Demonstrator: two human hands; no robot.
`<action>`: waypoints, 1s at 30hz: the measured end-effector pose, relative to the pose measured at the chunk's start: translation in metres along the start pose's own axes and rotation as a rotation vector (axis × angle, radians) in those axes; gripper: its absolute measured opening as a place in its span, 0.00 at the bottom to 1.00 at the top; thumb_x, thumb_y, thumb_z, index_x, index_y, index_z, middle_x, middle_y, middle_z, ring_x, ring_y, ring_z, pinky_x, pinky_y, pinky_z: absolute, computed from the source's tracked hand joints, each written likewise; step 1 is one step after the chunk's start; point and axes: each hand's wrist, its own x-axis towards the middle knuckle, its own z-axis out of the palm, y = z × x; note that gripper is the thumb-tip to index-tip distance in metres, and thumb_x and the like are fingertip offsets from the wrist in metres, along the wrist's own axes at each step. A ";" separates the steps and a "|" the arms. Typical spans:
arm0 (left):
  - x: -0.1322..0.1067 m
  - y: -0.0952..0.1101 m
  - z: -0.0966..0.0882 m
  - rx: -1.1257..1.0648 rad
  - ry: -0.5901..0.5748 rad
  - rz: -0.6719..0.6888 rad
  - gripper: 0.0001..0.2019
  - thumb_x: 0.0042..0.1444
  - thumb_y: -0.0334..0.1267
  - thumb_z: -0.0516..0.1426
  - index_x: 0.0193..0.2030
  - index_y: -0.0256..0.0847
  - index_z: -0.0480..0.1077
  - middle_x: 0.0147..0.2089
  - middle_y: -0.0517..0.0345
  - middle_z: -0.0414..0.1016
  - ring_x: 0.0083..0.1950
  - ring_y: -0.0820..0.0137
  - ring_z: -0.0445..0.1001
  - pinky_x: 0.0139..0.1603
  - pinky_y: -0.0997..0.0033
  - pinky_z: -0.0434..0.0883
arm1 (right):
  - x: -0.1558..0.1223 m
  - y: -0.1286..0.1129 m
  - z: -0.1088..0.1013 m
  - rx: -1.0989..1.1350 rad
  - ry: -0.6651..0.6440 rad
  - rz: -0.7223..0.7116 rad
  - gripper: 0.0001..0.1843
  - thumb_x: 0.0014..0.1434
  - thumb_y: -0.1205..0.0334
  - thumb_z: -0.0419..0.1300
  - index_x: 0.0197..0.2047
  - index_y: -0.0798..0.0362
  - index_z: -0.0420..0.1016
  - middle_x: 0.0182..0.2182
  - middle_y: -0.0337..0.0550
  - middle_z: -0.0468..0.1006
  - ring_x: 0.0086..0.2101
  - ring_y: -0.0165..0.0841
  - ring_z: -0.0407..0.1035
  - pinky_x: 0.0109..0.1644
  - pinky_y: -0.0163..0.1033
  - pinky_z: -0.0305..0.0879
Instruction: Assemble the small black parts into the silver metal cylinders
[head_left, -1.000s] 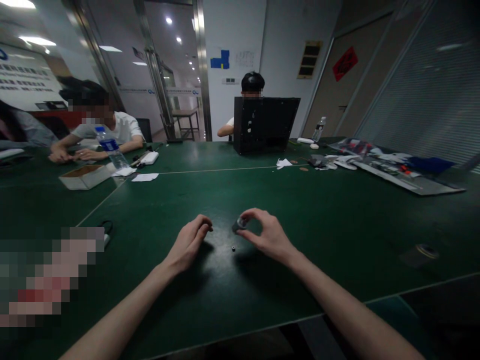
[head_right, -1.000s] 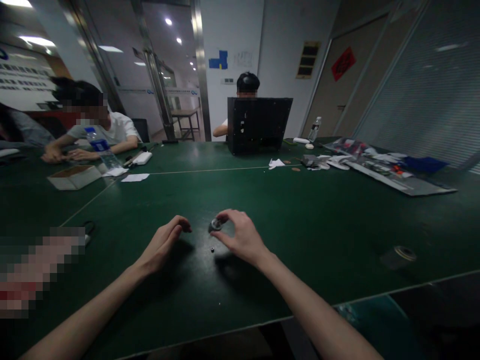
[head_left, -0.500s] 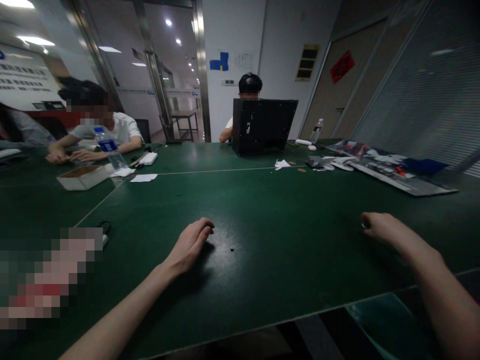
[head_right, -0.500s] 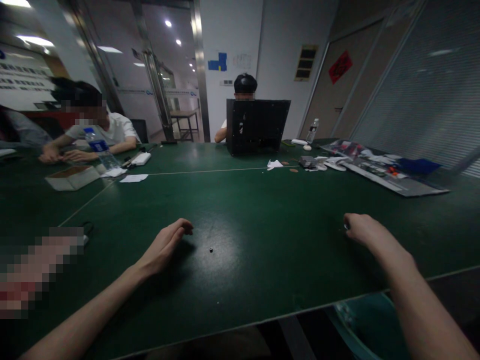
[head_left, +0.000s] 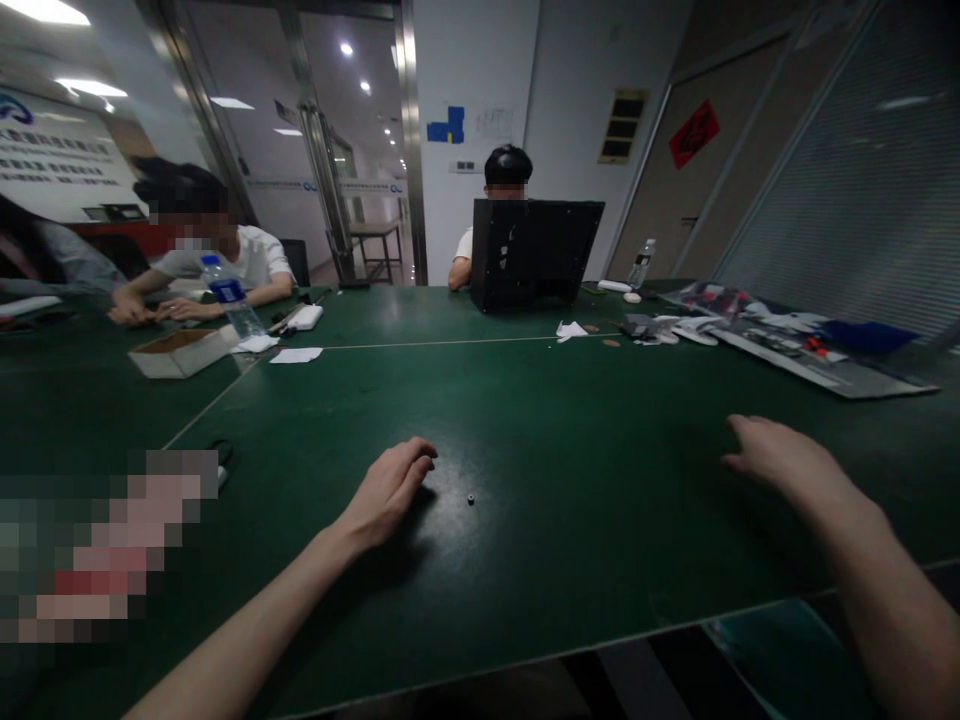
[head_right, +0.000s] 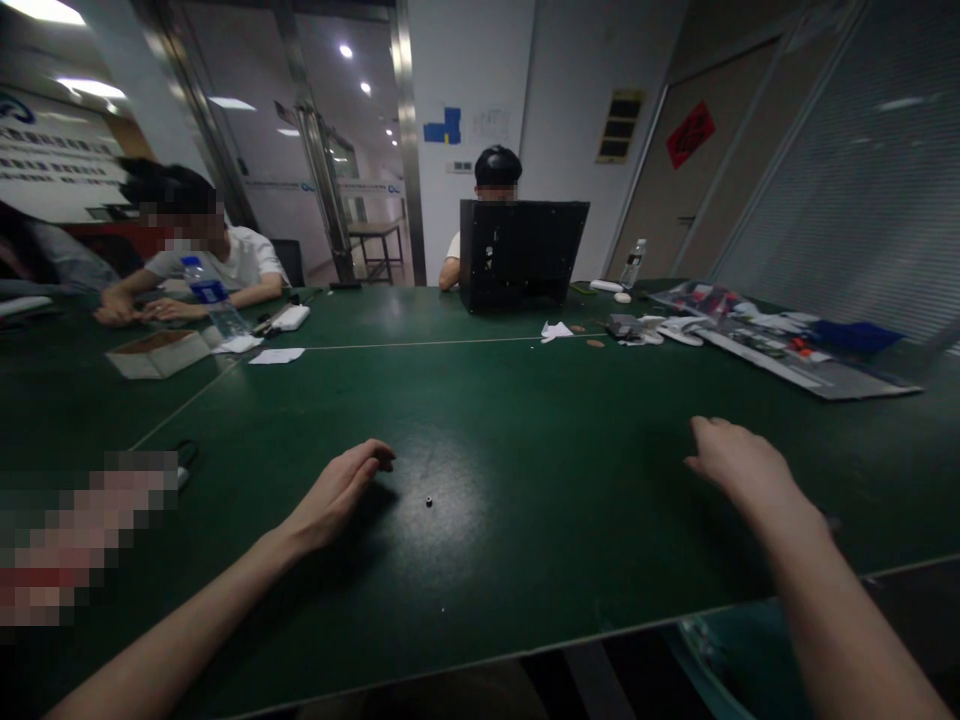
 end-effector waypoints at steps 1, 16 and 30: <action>0.000 0.000 0.000 0.003 -0.001 -0.001 0.19 0.65 0.47 0.38 0.46 0.40 0.65 0.41 0.52 0.72 0.43 0.62 0.69 0.47 0.61 0.66 | -0.004 -0.020 -0.008 -0.006 -0.033 -0.048 0.17 0.47 0.61 0.62 0.40 0.60 0.74 0.39 0.60 0.74 0.37 0.47 0.71 0.36 0.47 0.64; -0.001 0.001 -0.001 0.064 -0.018 0.015 0.18 0.65 0.45 0.39 0.46 0.40 0.65 0.42 0.52 0.71 0.44 0.62 0.69 0.47 0.61 0.65 | -0.072 -0.297 -0.044 0.561 -0.477 -0.885 0.19 0.53 0.52 0.62 0.46 0.54 0.71 0.41 0.47 0.73 0.39 0.36 0.68 0.41 0.38 0.63; 0.000 0.003 0.000 0.072 -0.039 0.013 0.18 0.65 0.46 0.39 0.46 0.40 0.65 0.40 0.53 0.71 0.42 0.63 0.69 0.47 0.61 0.65 | -0.081 -0.303 -0.023 1.203 -0.718 -0.624 0.08 0.56 0.64 0.59 0.39 0.56 0.74 0.34 0.42 0.77 0.34 0.28 0.70 0.41 0.35 0.64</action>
